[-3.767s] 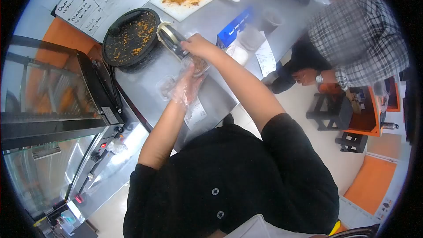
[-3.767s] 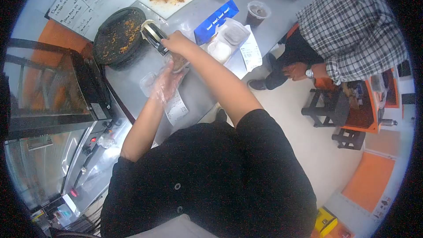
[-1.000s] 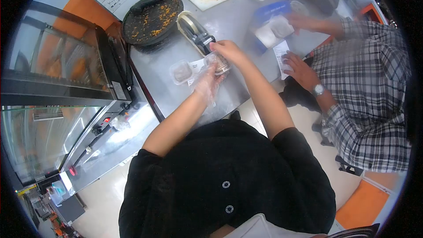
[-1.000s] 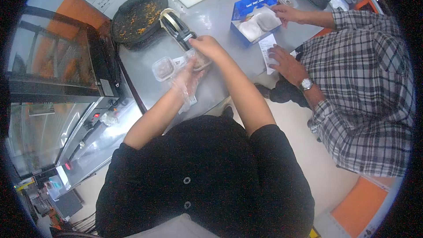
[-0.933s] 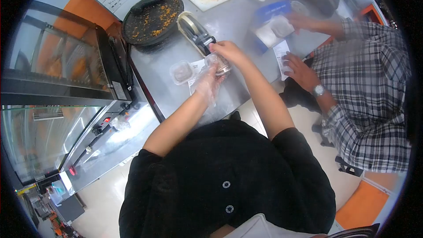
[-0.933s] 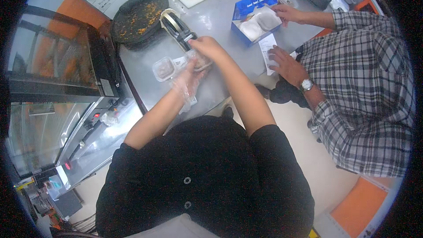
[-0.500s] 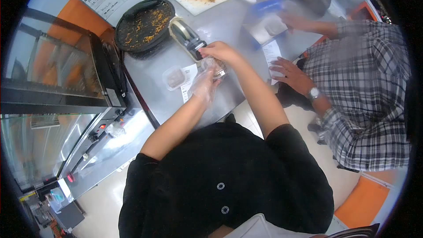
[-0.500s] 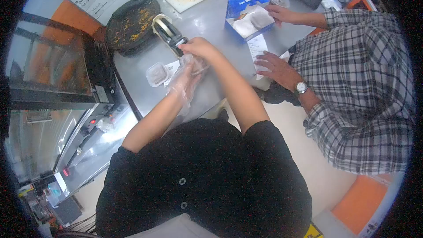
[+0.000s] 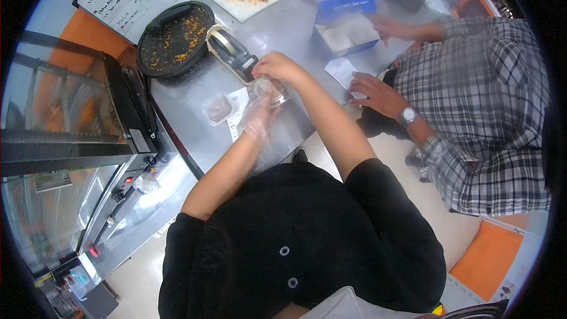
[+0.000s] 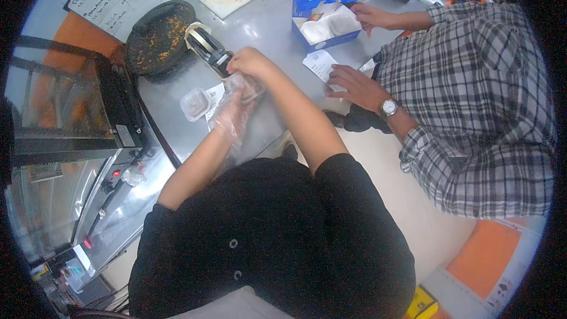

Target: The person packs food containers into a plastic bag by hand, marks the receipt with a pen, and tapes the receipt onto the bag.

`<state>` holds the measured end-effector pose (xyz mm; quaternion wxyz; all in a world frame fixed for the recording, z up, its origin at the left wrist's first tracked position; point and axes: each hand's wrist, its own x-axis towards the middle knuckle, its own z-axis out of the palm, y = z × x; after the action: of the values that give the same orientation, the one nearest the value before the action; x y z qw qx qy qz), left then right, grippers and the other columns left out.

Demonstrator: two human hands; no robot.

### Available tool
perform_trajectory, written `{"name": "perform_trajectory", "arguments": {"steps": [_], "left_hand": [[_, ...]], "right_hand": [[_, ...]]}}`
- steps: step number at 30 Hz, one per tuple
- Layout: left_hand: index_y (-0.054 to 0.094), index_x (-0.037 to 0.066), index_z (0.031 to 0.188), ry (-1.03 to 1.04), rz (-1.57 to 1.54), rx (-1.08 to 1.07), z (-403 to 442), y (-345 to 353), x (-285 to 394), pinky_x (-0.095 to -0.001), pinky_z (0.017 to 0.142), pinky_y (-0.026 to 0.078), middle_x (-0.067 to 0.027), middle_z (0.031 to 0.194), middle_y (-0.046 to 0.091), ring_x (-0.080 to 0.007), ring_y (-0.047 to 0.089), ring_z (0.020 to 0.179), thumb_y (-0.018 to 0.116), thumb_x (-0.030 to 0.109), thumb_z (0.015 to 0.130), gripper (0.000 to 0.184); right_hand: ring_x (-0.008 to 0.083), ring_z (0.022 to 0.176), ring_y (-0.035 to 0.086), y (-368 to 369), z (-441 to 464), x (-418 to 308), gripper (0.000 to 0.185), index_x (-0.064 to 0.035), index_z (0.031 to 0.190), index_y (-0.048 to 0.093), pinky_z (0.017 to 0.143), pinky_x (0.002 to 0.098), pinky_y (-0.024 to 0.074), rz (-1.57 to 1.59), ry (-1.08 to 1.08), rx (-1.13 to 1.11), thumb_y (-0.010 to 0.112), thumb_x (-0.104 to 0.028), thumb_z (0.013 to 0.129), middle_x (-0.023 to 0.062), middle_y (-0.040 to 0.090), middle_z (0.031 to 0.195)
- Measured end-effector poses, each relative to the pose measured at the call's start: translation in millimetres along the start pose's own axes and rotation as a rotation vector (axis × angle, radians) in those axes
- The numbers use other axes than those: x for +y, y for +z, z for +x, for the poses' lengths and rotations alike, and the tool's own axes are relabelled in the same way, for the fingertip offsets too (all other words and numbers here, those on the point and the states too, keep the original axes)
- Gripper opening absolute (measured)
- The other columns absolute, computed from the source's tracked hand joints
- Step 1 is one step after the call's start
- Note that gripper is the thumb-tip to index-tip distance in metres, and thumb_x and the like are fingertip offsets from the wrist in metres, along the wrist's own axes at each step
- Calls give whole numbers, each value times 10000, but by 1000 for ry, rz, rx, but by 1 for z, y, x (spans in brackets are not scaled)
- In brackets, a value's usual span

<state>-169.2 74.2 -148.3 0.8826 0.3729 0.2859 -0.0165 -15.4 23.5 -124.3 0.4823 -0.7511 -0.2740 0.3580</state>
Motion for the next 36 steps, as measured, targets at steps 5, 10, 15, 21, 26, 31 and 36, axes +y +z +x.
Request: {"name": "perform_trajectory", "arguments": {"steps": [5,10,15,21,26,31,36], "left_hand": [[427,37,1209,-75,3,26,-13,4,2,-355,909,406,-76,1164,509,-183,493,1072,524,256,905,387],[386,0,1227,-48,79,-112,-52,9,22,-369,896,434,-125,1178,496,-220,523,1061,577,206,874,451],[378,-22,1219,-106,201,-225,-80,3,29,-361,871,454,-124,1137,509,-218,535,1035,628,215,835,515],[352,-31,1271,-215,367,-185,-128,19,46,-292,862,456,-121,1139,523,-179,553,982,627,180,833,558],[408,-5,1245,-135,187,-61,-130,-21,43,-314,850,468,-117,1148,526,-194,546,1016,605,129,848,463],[394,1,1262,57,-30,-89,-142,-69,89,-326,903,431,-115,1197,493,-196,532,1049,594,208,860,494],[458,-29,1209,331,104,248,-126,-141,130,-333,998,327,-114,1160,536,-196,483,1118,626,383,826,587]], "right_hand": [[157,756,620,-2,-4,16,223,9,870,690,694,264,480,-166,46,-74,636,-171,750,93,676,813],[148,793,604,-5,-41,12,167,-35,903,652,669,274,489,273,237,-212,617,-142,779,65,641,860],[139,789,597,10,-91,25,204,-90,991,516,651,310,515,884,369,-485,600,-107,806,40,580,899],[182,899,578,37,-133,34,266,-113,1100,487,767,350,511,764,426,-459,565,-142,848,60,554,1004],[102,881,500,37,-140,10,308,-102,1153,431,755,231,424,641,109,54,529,-205,880,28,540,942],[54,581,420,-67,-190,-177,787,-147,1432,-22,545,173,390,286,-667,831,536,-207,881,41,555,794],[83,652,457,-2,-158,-174,490,-87,1320,377,604,218,396,159,-447,333,511,-112,849,44,553,836]]}}
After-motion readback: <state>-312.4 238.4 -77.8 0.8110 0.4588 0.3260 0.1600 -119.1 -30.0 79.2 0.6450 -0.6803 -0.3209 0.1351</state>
